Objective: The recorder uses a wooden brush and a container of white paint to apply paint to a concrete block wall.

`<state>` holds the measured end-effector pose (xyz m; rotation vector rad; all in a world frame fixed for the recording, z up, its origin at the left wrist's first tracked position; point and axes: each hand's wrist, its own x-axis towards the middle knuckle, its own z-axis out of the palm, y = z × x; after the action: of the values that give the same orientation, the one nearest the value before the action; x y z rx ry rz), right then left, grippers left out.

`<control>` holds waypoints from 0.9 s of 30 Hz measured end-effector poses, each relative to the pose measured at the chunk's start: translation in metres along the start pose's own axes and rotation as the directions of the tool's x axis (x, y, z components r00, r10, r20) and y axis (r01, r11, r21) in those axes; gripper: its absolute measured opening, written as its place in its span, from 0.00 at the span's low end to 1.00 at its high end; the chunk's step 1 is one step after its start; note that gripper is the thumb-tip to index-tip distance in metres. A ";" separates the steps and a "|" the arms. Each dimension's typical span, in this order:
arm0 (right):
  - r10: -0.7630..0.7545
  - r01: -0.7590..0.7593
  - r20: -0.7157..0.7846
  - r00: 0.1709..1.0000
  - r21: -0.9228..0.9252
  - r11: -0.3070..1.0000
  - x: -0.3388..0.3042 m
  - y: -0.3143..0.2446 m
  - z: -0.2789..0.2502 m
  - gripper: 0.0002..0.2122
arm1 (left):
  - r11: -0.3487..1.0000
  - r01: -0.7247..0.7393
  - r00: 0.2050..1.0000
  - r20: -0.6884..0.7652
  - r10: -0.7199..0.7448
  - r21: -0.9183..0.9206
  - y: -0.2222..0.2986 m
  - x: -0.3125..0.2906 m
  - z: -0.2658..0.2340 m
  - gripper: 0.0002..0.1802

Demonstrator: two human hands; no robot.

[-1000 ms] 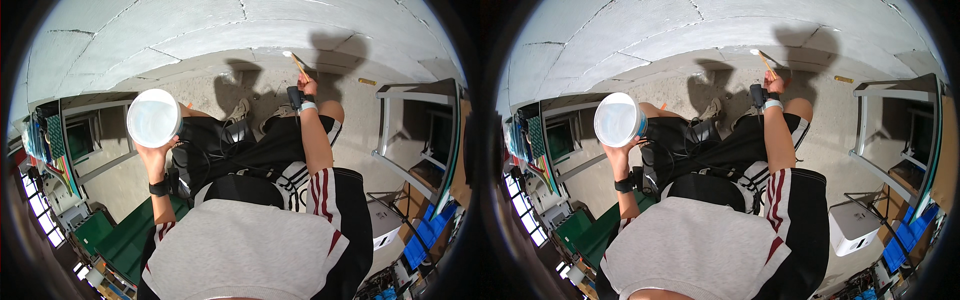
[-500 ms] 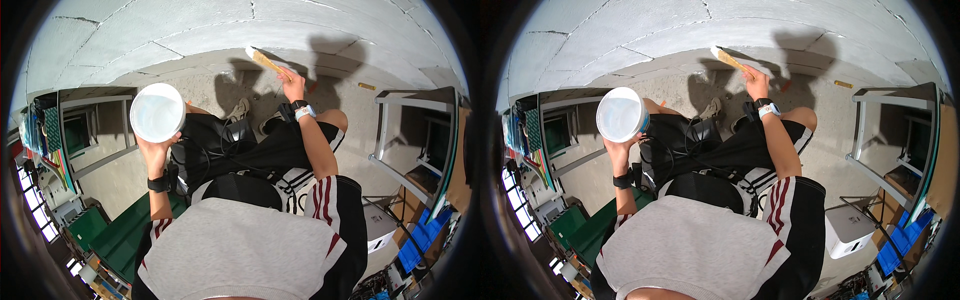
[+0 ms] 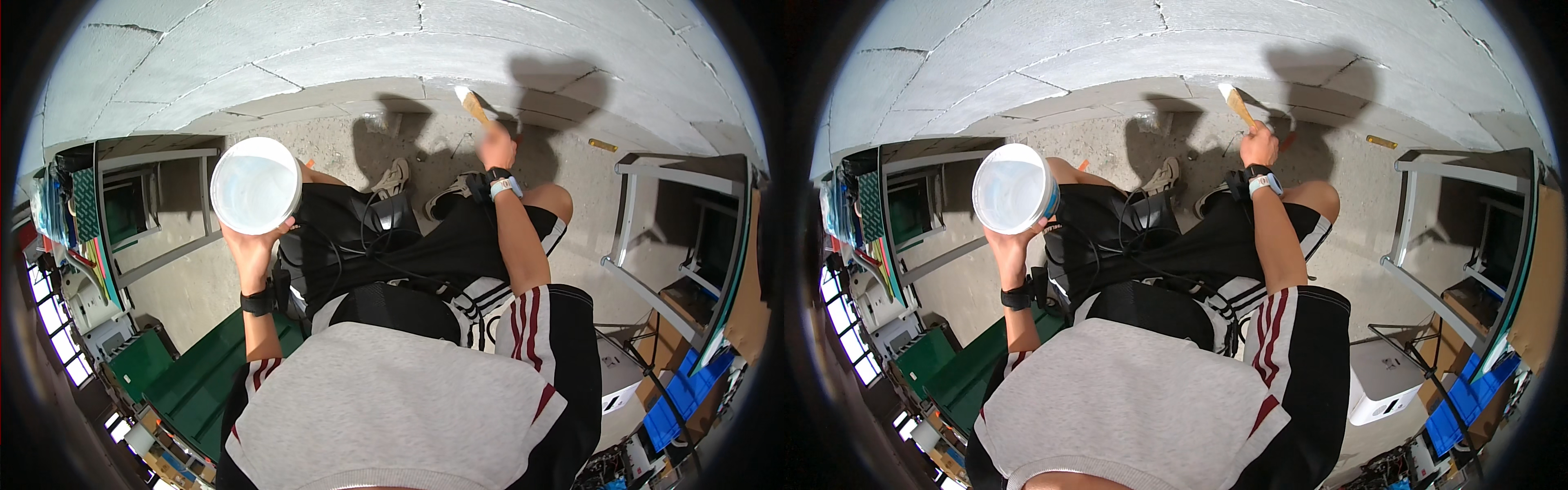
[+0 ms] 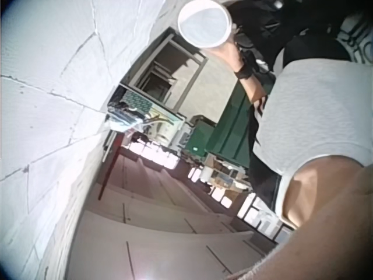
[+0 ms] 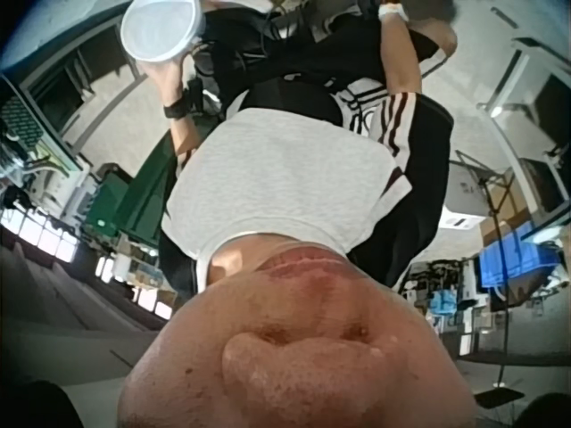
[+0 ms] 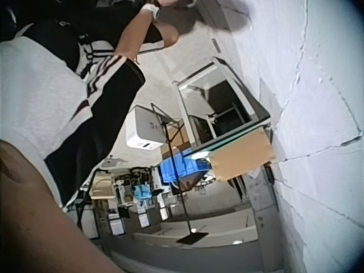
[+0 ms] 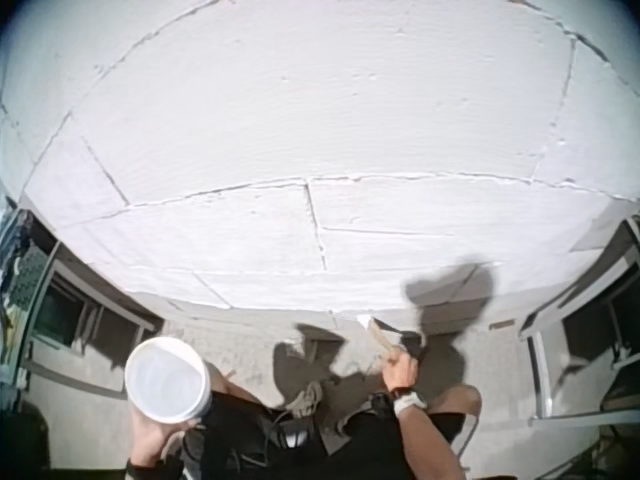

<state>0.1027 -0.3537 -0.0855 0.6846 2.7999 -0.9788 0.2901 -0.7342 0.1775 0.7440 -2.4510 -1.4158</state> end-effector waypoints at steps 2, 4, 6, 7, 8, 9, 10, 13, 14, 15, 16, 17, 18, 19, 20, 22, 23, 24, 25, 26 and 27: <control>-0.032 0.032 0.041 0.999 0.017 0.999 0.005 0.011 0.002 0.13 | 1.000 -0.005 1.000 0.007 0.005 0.009 0.000 0.001 0.001 0.58; -0.343 0.325 0.032 0.939 0.245 0.913 -0.001 0.002 -0.002 0.12 | 1.000 0.004 1.000 0.006 -0.004 0.010 0.002 0.001 0.001 0.58; -0.320 0.294 0.079 0.944 0.234 0.927 -0.009 -0.013 -0.001 0.12 | 1.000 0.008 1.000 0.011 -0.008 0.010 0.002 0.001 0.002 0.58; -0.315 0.296 0.061 0.947 0.215 0.931 -0.012 -0.019 0.001 0.12 | 1.000 0.000 1.000 0.018 0.000 0.015 0.001 0.002 0.003 0.57; -0.310 0.296 0.044 0.950 0.196 0.935 -0.013 -0.024 0.000 0.12 | 1.000 -0.008 1.000 0.025 0.007 0.020 0.001 0.002 0.003 0.57; -0.307 0.305 -0.002 0.952 0.128 0.944 -0.012 -0.024 0.000 0.12 | 1.000 -0.010 0.999 0.032 0.009 0.022 0.002 0.002 0.005 0.57; -0.301 0.299 -0.004 0.953 0.129 0.945 -0.012 -0.021 -0.002 0.12 | 1.000 -0.010 0.999 0.032 0.010 0.003 0.004 0.001 0.006 0.57; -0.152 0.155 -0.059 0.987 0.039 0.987 -0.008 -0.011 -0.008 0.11 | 1.000 -0.010 0.999 0.038 0.011 -0.012 0.007 0.000 0.006 0.56; -0.149 0.151 -0.062 0.987 0.037 0.988 -0.007 -0.008 -0.008 0.11 | 1.000 -0.008 0.999 0.040 0.009 -0.008 0.008 -0.001 0.005 0.56; -0.083 0.084 -0.070 0.994 0.008 0.996 -0.006 -0.004 -0.006 0.11 | 1.000 -0.010 0.999 0.043 0.010 -0.008 0.009 -0.002 0.006 0.56; -0.016 0.015 -0.081 0.997 -0.021 1.000 -0.004 0.003 -0.002 0.11 | 1.000 -0.010 0.999 0.037 0.011 -0.021 0.009 -0.003 0.006 0.55; -0.012 0.011 -0.085 0.996 -0.021 1.000 0.001 0.010 0.001 0.11 | 0.999 -0.011 0.999 0.032 0.012 -0.033 0.010 -0.003 0.007 0.55; 0.051 -0.050 -0.075 0.996 0.012 0.999 0.010 0.022 0.006 0.11 | 0.999 -0.013 0.999 0.036 0.014 -0.033 0.010 -0.003 0.008 0.55; 0.115 -0.112 -0.061 0.992 0.045 0.993 0.012 0.028 0.006 0.11 | 1.000 -0.008 0.999 0.039 0.009 -0.022 0.007 -0.002 0.008 0.55; 0.121 -0.118 -0.063 0.991 0.049 0.992 0.013 0.035 0.005 0.11 | 1.000 -0.004 0.999 0.043 0.005 -0.010 0.006 -0.002 0.008 0.55; -0.169 0.169 -0.013 0.986 0.006 0.986 0.009 0.028 -0.004 0.11 | 1.000 -0.009 0.999 0.045 0.009 -0.008 0.001 -0.001 0.006 0.55; -0.170 0.170 -0.011 0.985 0.001 0.985 0.005 0.022 -0.005 0.11 | 1.000 -0.019 0.999 0.048 0.019 -0.003 -0.001 -0.001 0.006 0.55; -0.227 0.226 0.016 0.974 0.047 0.973 -0.007 -0.001 -0.015 0.11 | 1.000 -0.020 0.999 0.044 0.020 0.004 0.000 -0.001 0.005 0.55; -0.278 0.274 0.032 0.960 0.091 0.957 -0.013 -0.011 -0.024 0.11 | 1.000 -0.018 0.999 0.049 0.018 0.000 0.002 0.000 0.007 0.55; -0.273 0.269 0.028 0.962 0.094 0.958 -0.011 -0.011 -0.026 0.11 | 1.000 -0.014 0.998 0.053 0.014 -0.005 0.004 0.000 0.009 0.55; -0.268 0.269 -0.030 0.963 0.066 0.961 -0.007 -0.011 -0.027 0.10 | 1.000 -0.017 0.998 0.059 0.017 -0.003 0.006 0.001 0.011 0.55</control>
<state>0.1060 -0.3475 -0.0565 0.3264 2.9438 -1.1212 0.2826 -0.7244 0.1771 0.6878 -2.4930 -1.4551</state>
